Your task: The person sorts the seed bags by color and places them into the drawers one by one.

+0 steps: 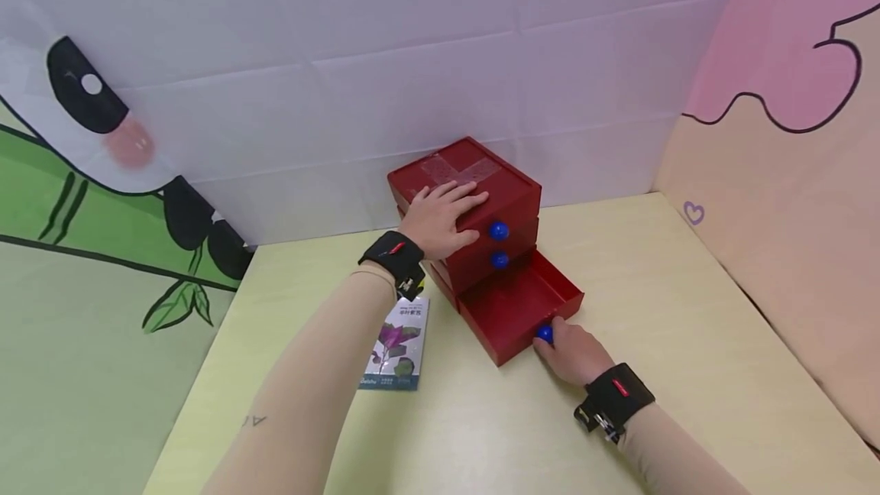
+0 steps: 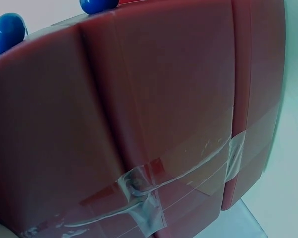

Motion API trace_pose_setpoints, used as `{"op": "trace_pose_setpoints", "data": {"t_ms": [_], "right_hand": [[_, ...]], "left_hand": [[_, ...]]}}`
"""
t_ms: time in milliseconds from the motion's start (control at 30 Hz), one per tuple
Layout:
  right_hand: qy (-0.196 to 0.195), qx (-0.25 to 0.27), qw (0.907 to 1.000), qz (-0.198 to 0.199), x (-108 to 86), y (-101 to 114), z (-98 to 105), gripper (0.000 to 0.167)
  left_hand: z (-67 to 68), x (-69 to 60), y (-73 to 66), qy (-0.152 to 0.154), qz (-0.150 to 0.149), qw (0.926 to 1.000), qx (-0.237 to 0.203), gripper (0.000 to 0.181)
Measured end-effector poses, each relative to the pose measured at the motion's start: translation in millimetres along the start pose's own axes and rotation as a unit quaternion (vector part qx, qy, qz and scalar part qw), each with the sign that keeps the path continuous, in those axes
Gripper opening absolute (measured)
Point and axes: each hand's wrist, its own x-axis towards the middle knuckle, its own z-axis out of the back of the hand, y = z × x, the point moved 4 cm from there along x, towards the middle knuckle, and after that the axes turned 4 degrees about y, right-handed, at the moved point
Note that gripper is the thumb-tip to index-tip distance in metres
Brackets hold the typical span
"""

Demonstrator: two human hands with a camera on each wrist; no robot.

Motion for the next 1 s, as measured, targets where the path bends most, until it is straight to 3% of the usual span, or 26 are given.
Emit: {"op": "trace_pose_setpoints", "data": {"t_ms": [267, 600, 767, 1000], "right_hand": [[0.014, 0.003, 0.9997, -0.020, -2.0, -0.9, 0.8, 0.045], [0.012, 0.010, 0.9997, -0.021, 1.9, 1.7, -4.0, 0.053], [0.010, 0.019, 0.9996, -0.019, -1.2, -0.7, -3.7, 0.048], [0.012, 0.015, 0.9991, -0.038, -8.8, -10.5, -3.4, 0.057]], "left_hand": [[2.0, -2.4, 3.5, -0.003, 0.009, 0.9999, -0.004, 0.066], [3.7, -10.0, 11.9, -0.007, 0.025, 0.9997, -0.001, 0.066], [2.7, -10.6, 9.5, -0.003, 0.023, 0.9997, -0.001, 0.065], [2.7, -7.7, -2.4, -0.001, 0.012, 0.9999, -0.005, 0.066]]}}
